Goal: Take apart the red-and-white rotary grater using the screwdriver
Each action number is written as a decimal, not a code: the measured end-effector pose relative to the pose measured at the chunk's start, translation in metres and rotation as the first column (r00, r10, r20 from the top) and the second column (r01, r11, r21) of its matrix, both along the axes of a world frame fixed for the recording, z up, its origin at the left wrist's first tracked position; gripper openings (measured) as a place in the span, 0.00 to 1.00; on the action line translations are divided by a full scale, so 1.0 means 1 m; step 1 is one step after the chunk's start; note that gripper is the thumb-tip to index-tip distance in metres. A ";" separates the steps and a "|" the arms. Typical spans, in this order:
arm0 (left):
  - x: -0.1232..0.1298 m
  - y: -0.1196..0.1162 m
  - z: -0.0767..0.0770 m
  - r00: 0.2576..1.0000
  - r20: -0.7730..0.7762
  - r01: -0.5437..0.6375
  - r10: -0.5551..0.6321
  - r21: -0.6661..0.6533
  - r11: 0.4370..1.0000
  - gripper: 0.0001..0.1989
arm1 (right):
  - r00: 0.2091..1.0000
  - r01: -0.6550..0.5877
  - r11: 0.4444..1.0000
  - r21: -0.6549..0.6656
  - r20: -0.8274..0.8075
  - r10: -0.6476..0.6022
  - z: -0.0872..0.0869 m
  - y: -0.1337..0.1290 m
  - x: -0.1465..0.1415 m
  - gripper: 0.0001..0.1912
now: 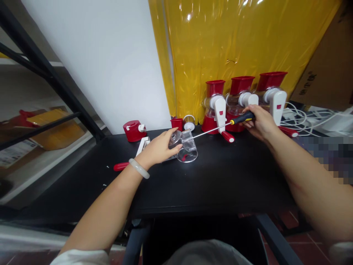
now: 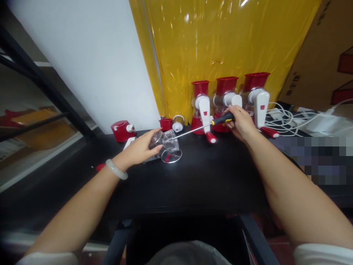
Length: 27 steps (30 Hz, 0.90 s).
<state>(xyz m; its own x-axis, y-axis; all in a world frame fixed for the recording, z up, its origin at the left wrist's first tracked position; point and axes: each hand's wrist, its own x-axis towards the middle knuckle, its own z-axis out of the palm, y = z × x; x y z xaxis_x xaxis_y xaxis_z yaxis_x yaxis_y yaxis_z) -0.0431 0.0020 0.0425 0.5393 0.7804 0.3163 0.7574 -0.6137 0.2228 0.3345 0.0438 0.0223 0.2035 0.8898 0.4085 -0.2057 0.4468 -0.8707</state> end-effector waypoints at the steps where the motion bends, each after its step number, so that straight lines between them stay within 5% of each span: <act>1: 0.000 0.000 0.000 1.000 0.001 0.000 0.000 -0.001 1.000 0.36 | 1.000 -0.002 1.000 -0.006 -0.019 0.002 0.001 -0.001 0.000 0.11; 7: 0.000 0.000 -0.001 1.000 0.005 0.008 -0.008 0.017 1.000 0.36 | 0.989 -0.062 0.998 -0.014 -0.133 0.059 0.006 -0.008 -0.001 0.04; 13: -0.001 0.000 -0.001 1.000 0.000 0.007 -0.007 0.017 1.000 0.36 | 1.000 -0.027 1.000 0.015 -0.013 0.027 0.002 -0.004 0.000 0.23; 19: -0.001 0.000 -0.001 1.000 0.010 0.005 -0.005 0.009 1.000 0.35 | 0.999 0.002 1.000 -0.019 -0.042 -0.003 0.001 -0.003 0.001 0.10; 27: 0.000 -0.001 0.000 1.000 0.008 -0.001 0.001 -0.002 1.000 0.36 | 0.996 -0.017 1.000 0.011 -0.084 0.018 0.003 -0.003 0.000 0.08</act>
<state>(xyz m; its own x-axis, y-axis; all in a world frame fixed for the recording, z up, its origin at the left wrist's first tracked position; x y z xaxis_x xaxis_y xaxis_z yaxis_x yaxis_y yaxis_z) -0.0427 0.0010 0.0425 0.5360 0.7815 0.3191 0.7564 -0.6125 0.2294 0.3350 0.0404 0.0249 0.2220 0.8895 0.3994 -0.2859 0.4510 -0.8455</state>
